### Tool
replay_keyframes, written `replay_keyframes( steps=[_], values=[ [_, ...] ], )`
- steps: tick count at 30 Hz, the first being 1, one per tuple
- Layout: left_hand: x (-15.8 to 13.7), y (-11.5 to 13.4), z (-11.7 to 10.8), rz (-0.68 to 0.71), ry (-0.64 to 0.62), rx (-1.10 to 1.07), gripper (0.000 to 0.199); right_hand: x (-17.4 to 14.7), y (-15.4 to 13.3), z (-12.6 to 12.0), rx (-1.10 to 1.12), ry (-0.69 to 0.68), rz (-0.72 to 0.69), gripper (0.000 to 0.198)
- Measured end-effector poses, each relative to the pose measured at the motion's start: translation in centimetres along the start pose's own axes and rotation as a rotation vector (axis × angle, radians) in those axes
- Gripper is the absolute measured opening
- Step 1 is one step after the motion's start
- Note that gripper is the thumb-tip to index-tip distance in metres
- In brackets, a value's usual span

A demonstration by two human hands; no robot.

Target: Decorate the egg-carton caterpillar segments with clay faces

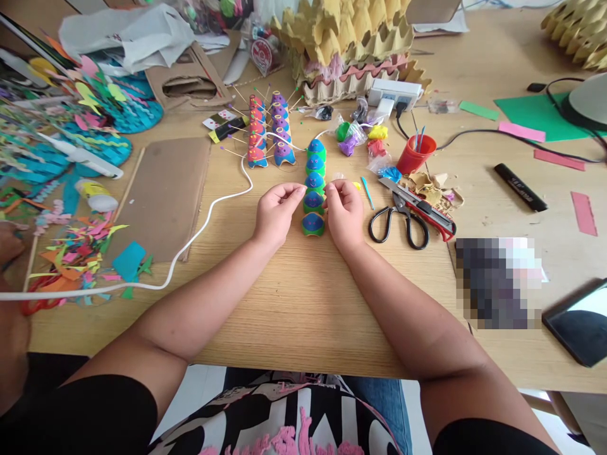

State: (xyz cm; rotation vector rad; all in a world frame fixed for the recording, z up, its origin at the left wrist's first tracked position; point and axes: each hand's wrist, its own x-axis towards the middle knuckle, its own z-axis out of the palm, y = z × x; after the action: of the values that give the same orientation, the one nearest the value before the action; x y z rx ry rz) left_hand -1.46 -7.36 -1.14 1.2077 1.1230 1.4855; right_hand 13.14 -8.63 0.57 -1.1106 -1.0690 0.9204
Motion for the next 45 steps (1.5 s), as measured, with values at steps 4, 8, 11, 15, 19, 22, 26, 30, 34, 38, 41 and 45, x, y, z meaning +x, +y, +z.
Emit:
replay_keyframes(
  steps=[4,8,11,15,19,22,26,30,34,38,41,45],
  values=[
    [0.0,0.2,0.1,-0.026,0.02,-0.027,0.021,0.1,0.1,-0.1,-0.002,0.009,0.013,0.048],
    [0.0,0.7,0.3,-0.057,0.022,-0.062,0.02,0.1,0.3,-0.1,-0.013,-0.003,0.013,0.047],
    [0.1,1.4,0.4,-0.105,0.043,-0.107,0.017,0.2,0.4,-0.1,-0.002,-0.001,0.014,0.047],
    [0.4,2.0,0.2,-0.175,0.053,-0.193,0.017,0.3,0.4,0.0,0.008,-0.003,0.008,0.047],
    [0.9,2.1,-0.2,-0.26,-0.002,-0.331,0.02,0.2,0.4,0.1,0.018,0.005,0.015,0.048],
    [1.2,2.2,-0.5,-0.333,-0.029,-0.392,0.02,0.2,0.3,0.1,0.015,0.003,0.018,0.049],
    [1.4,2.6,-0.7,-0.446,-0.048,-0.485,0.016,0.1,0.2,0.2,0.007,0.004,0.02,0.049],
    [1.1,3.6,-0.4,-0.495,-0.009,-0.639,0.013,0.0,0.1,0.2,0.031,0.016,0.02,0.047],
    [0.8,4.5,0.0,-0.552,0.037,-0.724,0.015,0.0,0.0,0.2,0.069,0.013,0.012,0.047],
    [0.8,4.7,0.1,-0.578,0.032,-0.758,0.016,0.0,-0.4,0.1,0.159,0.032,0.043,0.045],
    [0.9,4.6,0.1,-0.588,0.025,-0.745,0.014,0.3,-0.9,0.1,0.308,0.084,0.156,0.042],
    [1.0,4.5,0.0,-0.591,0.008,-0.732,0.013,1.3,-1.3,-0.3,0.47,0.251,0.329,0.035]
  ],
)
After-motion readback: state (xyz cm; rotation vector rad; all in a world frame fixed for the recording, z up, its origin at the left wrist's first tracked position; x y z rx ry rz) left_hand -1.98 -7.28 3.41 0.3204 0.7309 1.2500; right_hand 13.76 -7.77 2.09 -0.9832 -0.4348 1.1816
